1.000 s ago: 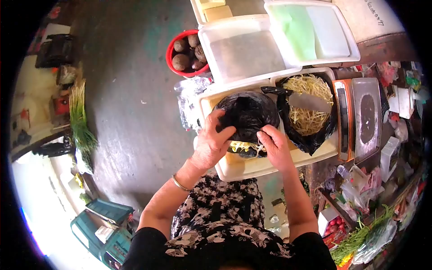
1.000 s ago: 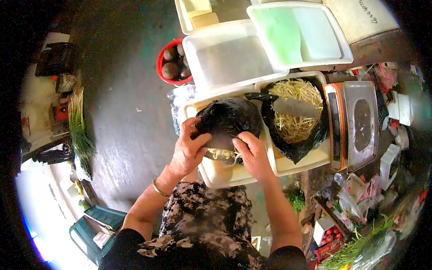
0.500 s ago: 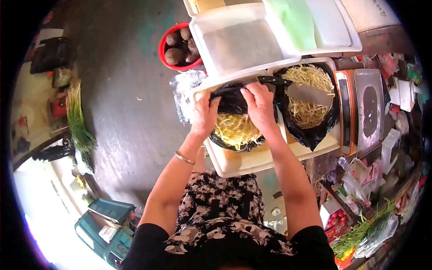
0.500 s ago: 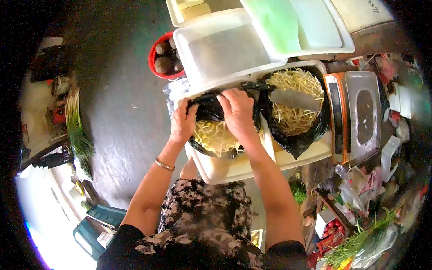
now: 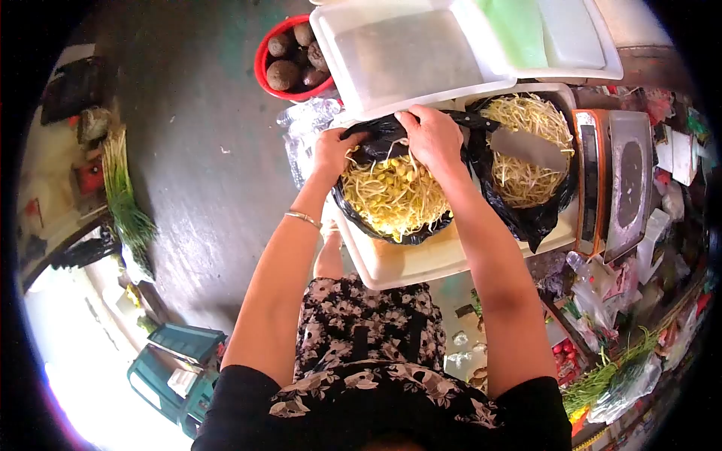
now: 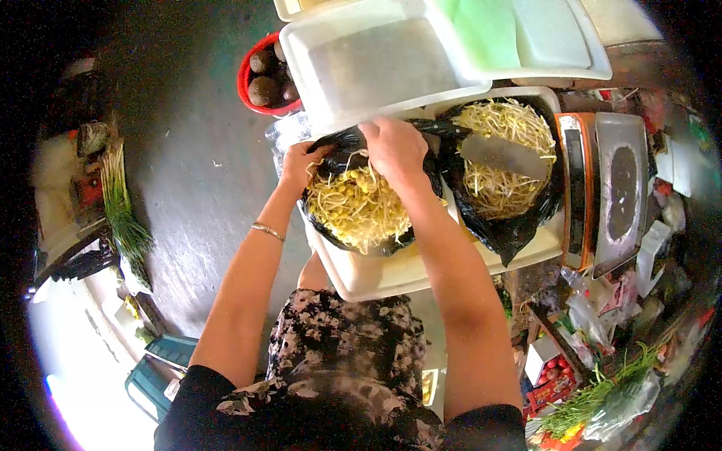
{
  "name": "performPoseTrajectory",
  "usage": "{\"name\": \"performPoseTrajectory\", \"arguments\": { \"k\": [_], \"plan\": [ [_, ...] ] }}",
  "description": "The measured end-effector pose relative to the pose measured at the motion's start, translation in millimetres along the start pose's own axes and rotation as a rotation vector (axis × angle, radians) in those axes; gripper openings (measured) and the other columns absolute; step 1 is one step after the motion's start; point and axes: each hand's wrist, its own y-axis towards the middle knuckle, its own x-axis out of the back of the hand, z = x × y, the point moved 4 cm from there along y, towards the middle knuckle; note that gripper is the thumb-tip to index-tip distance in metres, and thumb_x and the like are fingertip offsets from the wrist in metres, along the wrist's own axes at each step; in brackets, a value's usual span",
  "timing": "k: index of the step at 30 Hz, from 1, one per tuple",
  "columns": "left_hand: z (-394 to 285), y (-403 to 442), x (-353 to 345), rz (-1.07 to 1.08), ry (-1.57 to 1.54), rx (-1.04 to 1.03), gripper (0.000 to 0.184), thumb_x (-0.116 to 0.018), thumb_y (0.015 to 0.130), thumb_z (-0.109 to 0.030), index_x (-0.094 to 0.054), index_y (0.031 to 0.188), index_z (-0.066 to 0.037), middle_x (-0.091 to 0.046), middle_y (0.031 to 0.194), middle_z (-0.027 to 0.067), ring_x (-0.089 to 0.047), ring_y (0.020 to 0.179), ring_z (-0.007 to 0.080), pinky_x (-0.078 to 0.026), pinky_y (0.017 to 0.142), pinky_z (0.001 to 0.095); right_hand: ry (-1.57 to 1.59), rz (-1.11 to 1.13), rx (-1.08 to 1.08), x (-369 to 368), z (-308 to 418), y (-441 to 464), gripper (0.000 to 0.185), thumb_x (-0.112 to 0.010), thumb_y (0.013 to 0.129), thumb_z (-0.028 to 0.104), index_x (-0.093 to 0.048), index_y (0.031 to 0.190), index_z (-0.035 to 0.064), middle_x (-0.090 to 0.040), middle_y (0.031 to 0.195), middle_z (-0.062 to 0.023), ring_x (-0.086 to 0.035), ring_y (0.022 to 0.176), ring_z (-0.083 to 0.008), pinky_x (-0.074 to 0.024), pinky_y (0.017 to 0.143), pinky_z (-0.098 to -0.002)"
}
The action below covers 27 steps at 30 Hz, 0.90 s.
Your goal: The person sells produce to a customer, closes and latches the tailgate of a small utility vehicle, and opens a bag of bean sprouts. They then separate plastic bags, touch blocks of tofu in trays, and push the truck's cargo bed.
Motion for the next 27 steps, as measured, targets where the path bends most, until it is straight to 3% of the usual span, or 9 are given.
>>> {"name": "performPoseTrajectory", "arguments": {
  "k": [3, 5, 12, 13, 15, 19, 21, 25, 27],
  "plan": [
    [-17, -8, 2, -0.012, 0.06, 0.12, 0.022, -0.071, 0.082, -0.015, -0.067, 0.089, 0.005, -0.065, 0.074, 0.0039, -0.057, 0.063, 0.0097, -0.047, 0.057, 0.0259, -0.019, 0.041, -0.08, -5, 0, 4, 0.031, -0.06, 0.084, 0.04, -0.069, 0.096, 0.0127, -0.067, 0.085, -0.0154, -0.063, 0.084, -0.0346, -0.0483, 0.073, -0.0425],
    [-39, -22, 3, -0.1, 0.213, -0.091, 0.024, -0.073, 0.08, -0.015, -0.066, 0.092, 0.004, -0.065, 0.074, 0.0049, -0.057, 0.065, 0.0123, -0.048, 0.062, 0.028, -0.014, 0.059, -0.139, -6, -2, 4, 0.032, -0.061, 0.083, 0.041, -0.07, 0.097, 0.0136, -0.067, 0.088, -0.0155, -0.063, 0.087, -0.0347, -0.0487, 0.075, -0.0427],
    [-99, -109, -6, -0.076, 0.45, -0.674, 0.045, -0.062, 0.086, -0.018, -0.052, 0.13, -0.01, -0.05, 0.13, 0.0185, -0.05, 0.117, 0.0326, -0.04, 0.098, 0.0363, -0.038, 0.102, -0.193, -8, -7, 7, 0.029, -0.06, 0.082, 0.035, -0.069, 0.099, 0.0121, -0.067, 0.093, -0.0162, -0.062, 0.092, -0.0353, -0.0487, 0.077, -0.0442],
    [-101, -117, -19, 0.117, 0.291, -0.559, 0.056, -0.063, 0.087, -0.029, -0.044, 0.138, -0.014, -0.04, 0.14, 0.0209, -0.037, 0.131, 0.0348, -0.03, 0.108, 0.0426, -0.002, 0.069, -0.18, -7, -7, 6, 0.031, -0.061, 0.082, 0.034, -0.068, 0.1, 0.0104, -0.067, 0.094, -0.0172, -0.063, 0.093, -0.0351, -0.0484, 0.078, -0.0435],
    [-91, -124, -46, 0.082, 0.877, -0.523, 0.076, -0.062, 0.084, -0.046, -0.027, 0.147, -0.021, -0.021, 0.151, 0.0195, -0.023, 0.138, 0.0391, -0.022, 0.11, 0.0518, 0.04, 0.034, -0.176, -5, -11, 6, 0.032, -0.062, 0.082, 0.034, -0.067, 0.101, 0.0086, -0.067, 0.095, -0.0183, -0.063, 0.093, -0.0348, -0.0481, 0.079, -0.0429],
    [-86, -123, -61, 0.136, 0.93, -0.462, 0.09, -0.065, 0.08, -0.049, -0.016, 0.15, -0.021, -0.011, 0.154, 0.0172, -0.017, 0.14, 0.0377, -0.017, 0.11, 0.0551, 0.415, 0.061, -0.106, 21, -23, -9, 0.031, -0.064, 0.083, 0.026, -0.064, 0.103, 0.0019, -0.067, 0.096, -0.0163, -0.065, 0.092, -0.0277, -0.0478, 0.083, -0.0358],
    [-80, -114, -64, 0.103, 0.921, -0.478, 0.097, -0.065, 0.075, -0.06, -0.013, 0.15, -0.026, -0.011, 0.154, 0.018, -0.017, 0.138, 0.045, -0.018, 0.108, 0.0601, 0.386, -0.341, 0.236, 64, -16, -44, 0.023, -0.063, 0.085, 0.013, -0.063, 0.106, 0.002, -0.066, 0.097, -0.0111, -0.063, 0.09, -0.0219, -0.0477, 0.081, -0.0313],
    [-79, -96, -62, 0.107, 0.925, -0.413, 0.087, -0.065, 0.082, -0.045, -0.013, 0.15, -0.027, -0.014, 0.154, 0.0147, -0.022, 0.138, 0.0384, -0.023, 0.106, 0.0564, 0.96, -0.248, -0.083, 75, -64, -141, 0.01, -0.056, 0.088, 0.005, -0.061, 0.097, 0.0025, -0.062, 0.085, -0.0059, -0.057, 0.075, -0.0107, -0.0464, 0.07, -0.023],
    [-80, -86, -63, 0.094, 0.895, -0.349, 0.085, -0.064, 0.083, -0.044, -0.013, 0.149, -0.028, -0.017, 0.154, 0.0126, -0.023, 0.138, 0.0383, -0.023, 0.105, 0.0592, 0.607, 0.048, -0.332, 43, -94, -190, 0.009, -0.056, 0.089, 0.008, -0.062, 0.093, 0.0019, -0.065, 0.087, -0.0057, -0.062, 0.076, -0.0167, -0.0502, 0.07, -0.0281]
  ]
}}
